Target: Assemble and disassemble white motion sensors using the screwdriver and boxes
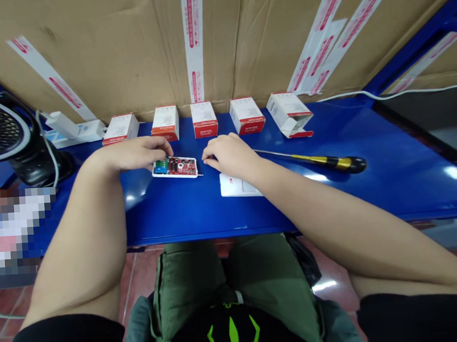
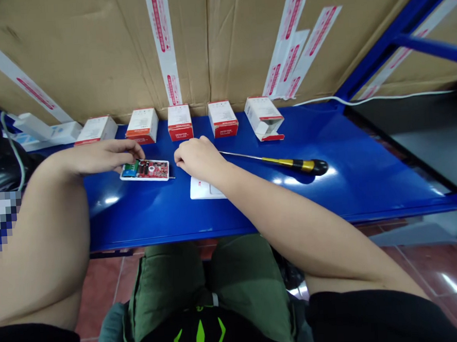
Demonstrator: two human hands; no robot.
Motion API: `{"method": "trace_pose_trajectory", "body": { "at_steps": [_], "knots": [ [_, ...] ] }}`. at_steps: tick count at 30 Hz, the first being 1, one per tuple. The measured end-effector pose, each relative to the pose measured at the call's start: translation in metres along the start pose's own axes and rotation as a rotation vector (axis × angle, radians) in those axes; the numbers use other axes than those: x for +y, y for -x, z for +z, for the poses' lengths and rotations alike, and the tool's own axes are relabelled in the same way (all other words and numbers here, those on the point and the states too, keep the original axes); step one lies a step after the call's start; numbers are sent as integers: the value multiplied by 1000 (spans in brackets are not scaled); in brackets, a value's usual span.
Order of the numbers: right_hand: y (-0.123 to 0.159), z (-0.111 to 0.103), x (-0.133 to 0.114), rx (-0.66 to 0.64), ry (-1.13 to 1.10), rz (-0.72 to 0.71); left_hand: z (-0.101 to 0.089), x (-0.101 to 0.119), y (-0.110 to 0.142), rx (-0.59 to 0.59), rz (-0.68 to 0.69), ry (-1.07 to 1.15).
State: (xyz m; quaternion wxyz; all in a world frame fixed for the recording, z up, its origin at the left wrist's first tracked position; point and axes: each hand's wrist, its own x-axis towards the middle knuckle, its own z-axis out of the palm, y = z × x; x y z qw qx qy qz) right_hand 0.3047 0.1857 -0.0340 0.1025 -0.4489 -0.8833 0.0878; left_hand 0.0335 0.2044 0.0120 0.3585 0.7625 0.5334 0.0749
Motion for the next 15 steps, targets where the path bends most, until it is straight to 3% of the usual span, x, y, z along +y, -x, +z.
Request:
{"method": "trace_pose_trajectory", "body": {
  "at_steps": [4, 9, 15],
  "knots": [
    [0, 4, 0, 22, 41, -20, 9, -2, -7, 25, 149, -31],
    [0, 6, 12, 40, 68, -42, 14, -1, -11, 50, 193, -88],
    [7, -7, 34, 256, -323, 38, 23, 1, -13, 72, 273, -136]
  ]
}}
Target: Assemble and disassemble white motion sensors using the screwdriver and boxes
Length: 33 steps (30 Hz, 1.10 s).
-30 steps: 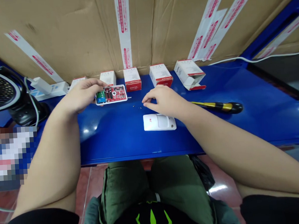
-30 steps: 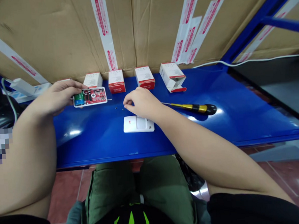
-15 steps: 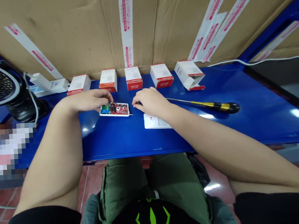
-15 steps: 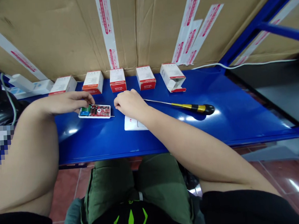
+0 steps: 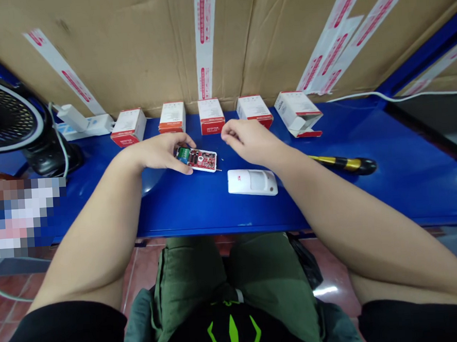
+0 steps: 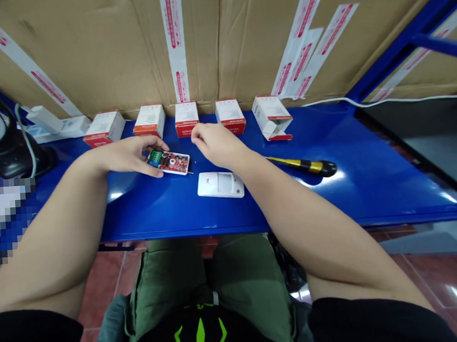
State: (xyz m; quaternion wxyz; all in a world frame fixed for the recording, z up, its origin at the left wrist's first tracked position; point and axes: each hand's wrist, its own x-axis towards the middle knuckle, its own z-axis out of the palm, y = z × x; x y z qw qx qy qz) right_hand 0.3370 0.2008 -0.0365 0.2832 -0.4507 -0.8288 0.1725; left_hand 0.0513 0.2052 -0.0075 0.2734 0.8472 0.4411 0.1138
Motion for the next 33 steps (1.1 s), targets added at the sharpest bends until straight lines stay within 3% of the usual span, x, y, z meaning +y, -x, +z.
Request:
{"method": "trace_pose_trajectory", "body": {
  "at_steps": [3, 6, 11, 18, 22, 28, 33],
  "knots": [
    [6, -6, 4, 87, -263, 76, 7, -2, -2, 20, 16, 92],
    [12, -8, 4, 80, -423, 108, 12, -4, -5, 40, 41, 250],
    [16, -10, 3, 45, -481, 69, 19, -6, -9, 125, 141, 458],
    [16, -7, -1, 65, -573, 130, 30, 0, -12, 209, 204, 402],
    [18, -6, -1, 37, -564, 121, 32, 8, -11, 238, 214, 420],
    [21, -7, -1, 6, -314, -108, 34, 18, -8, 276, 197, 429],
    [20, -1, -1, 58, -335, -82, 36, 22, -8, 336, 197, 419]
  ]
}}
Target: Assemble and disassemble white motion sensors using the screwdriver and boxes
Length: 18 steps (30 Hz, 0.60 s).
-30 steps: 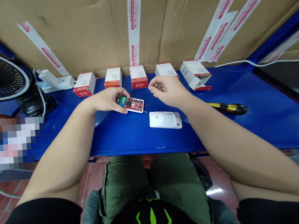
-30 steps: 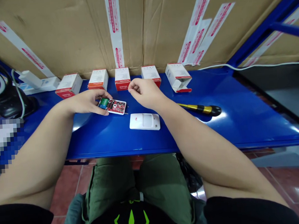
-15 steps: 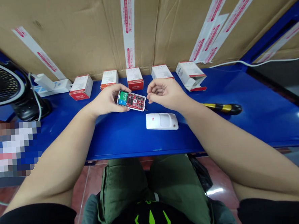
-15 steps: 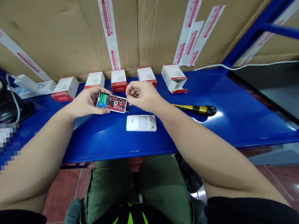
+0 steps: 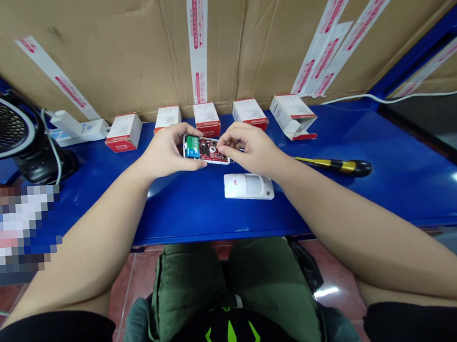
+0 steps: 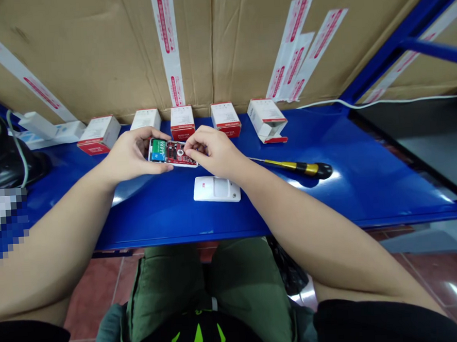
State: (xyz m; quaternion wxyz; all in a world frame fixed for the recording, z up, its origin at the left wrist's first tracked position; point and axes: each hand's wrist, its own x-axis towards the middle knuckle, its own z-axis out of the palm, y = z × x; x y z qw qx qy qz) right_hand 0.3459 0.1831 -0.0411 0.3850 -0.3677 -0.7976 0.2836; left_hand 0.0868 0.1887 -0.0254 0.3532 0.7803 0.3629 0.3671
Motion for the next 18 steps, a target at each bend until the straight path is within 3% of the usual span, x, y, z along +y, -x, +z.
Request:
{"method": "trace_pose_trajectory", "body": {
  "at_steps": [8, 18],
  "knots": [
    [-4, 7, 2, 146, 13, 63, 12, 16, -1, 126, -72, 44],
    [-4, 4, 3, 75, 1, 86, 15, 17, -2, 136, -117, 60]
  ]
}}
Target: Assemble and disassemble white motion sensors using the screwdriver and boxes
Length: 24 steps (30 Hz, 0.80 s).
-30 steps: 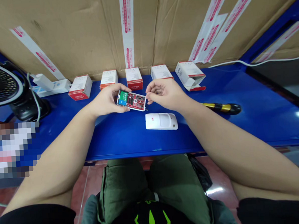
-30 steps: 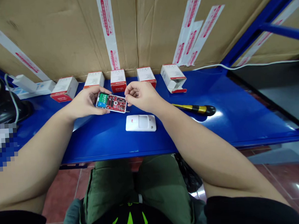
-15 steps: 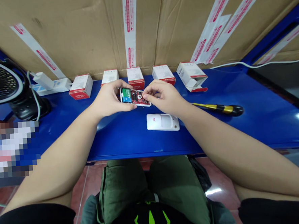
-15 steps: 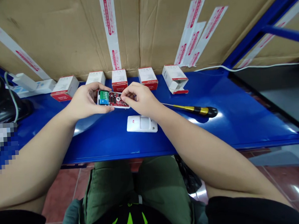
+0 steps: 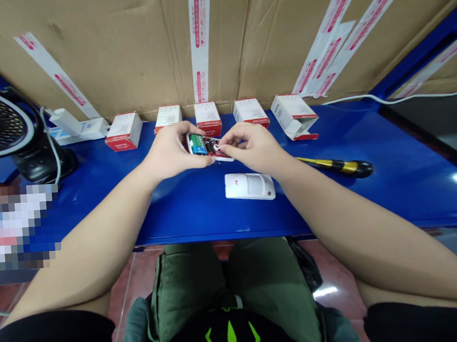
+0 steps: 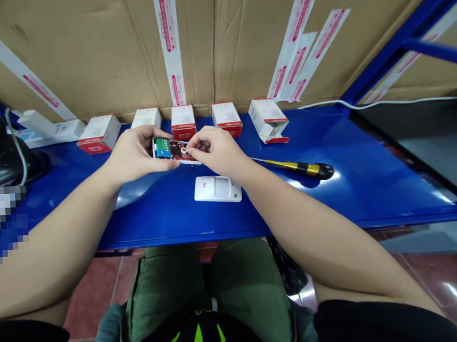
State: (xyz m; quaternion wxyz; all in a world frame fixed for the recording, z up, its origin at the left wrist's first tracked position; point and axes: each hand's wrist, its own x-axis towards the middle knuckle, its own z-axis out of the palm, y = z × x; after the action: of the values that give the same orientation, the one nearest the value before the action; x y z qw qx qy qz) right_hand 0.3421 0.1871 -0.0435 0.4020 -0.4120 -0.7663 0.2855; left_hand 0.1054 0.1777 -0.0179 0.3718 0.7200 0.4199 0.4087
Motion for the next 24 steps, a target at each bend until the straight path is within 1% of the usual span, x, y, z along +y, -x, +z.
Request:
{"method": "trace_pose_trajectory", "body": {
  "at_steps": [4, 9, 12, 14, 16, 19, 24],
  "knots": [
    [1, -1, -3, -8, 60, 10, 0, -1, 0, -11, 7, -29],
    [5, -6, -7, -45, 339, -142, 0, -2, 1, -21, 30, -65],
    [7, -8, -6, -86, 438, -208, 0, -1, 1, -32, 23, -70],
    [8, -8, -3, -119, 437, -234, 0, -2, 0, -40, 8, -69],
    [7, -8, 0, -126, 409, -248, 0, -2, -1, -43, -12, -52],
    [6, -7, 2, -99, 372, -261, 0, -4, -2, -43, -38, -17],
    [6, -6, -2, -68, 384, -259, -1, -4, -3, -36, -57, -1]
  ]
}}
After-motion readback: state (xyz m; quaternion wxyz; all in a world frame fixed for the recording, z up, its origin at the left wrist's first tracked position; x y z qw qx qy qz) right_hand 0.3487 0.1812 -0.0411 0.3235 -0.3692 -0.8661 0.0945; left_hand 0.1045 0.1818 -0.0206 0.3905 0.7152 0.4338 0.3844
